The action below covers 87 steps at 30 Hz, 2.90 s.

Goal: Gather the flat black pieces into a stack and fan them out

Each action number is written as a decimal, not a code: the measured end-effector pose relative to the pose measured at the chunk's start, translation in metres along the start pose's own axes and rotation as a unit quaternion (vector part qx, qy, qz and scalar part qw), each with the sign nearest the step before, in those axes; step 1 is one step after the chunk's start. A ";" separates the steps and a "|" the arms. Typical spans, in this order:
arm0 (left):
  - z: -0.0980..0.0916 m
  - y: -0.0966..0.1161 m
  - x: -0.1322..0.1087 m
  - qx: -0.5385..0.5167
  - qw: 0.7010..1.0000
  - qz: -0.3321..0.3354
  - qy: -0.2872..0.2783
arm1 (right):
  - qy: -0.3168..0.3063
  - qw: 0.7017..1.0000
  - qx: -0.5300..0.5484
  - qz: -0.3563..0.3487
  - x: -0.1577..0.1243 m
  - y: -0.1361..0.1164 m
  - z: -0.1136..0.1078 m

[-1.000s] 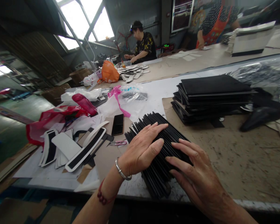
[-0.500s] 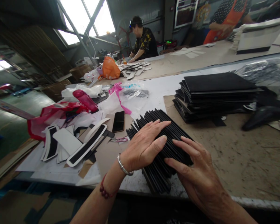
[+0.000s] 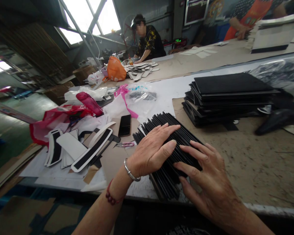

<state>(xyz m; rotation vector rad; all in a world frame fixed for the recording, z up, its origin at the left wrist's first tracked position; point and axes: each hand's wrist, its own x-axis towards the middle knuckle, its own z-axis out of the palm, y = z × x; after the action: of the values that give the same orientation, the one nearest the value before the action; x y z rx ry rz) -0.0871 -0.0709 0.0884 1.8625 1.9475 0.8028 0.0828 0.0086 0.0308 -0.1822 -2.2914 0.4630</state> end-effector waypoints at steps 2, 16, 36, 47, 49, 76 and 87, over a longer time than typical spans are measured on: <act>0.000 0.000 0.000 -0.001 1.000 -0.001 0.000 | 0.009 1.000 -0.002 0.007 0.000 -0.001 0.001; -0.001 0.000 0.002 0.005 1.000 -0.003 -0.005 | 0.012 0.999 -0.008 -0.030 -0.005 0.000 0.004; 0.000 0.002 0.000 0.048 0.999 0.007 0.003 | -0.042 0.994 0.063 -0.084 0.004 -0.007 -0.006; 0.000 0.003 -0.001 0.054 0.999 0.004 0.004 | -0.025 0.995 0.068 -0.064 0.006 -0.016 -0.004; 0.000 0.002 -0.001 0.056 0.998 0.005 0.005 | -0.028 0.995 0.068 -0.063 0.006 -0.017 -0.004; 0.000 -0.002 -0.004 0.067 0.998 0.020 -0.001 | -0.058 0.991 0.066 -0.102 0.003 -0.018 -0.007; 0.006 -0.003 -0.005 0.159 0.985 0.057 0.022 | 0.101 0.981 -0.067 -0.151 0.010 -0.016 0.003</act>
<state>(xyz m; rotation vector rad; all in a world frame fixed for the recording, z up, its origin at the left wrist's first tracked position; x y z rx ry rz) -0.0852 -0.0752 0.0812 2.1716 2.1136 0.5951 0.0741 -0.0044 0.0424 0.0506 -2.1031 0.1269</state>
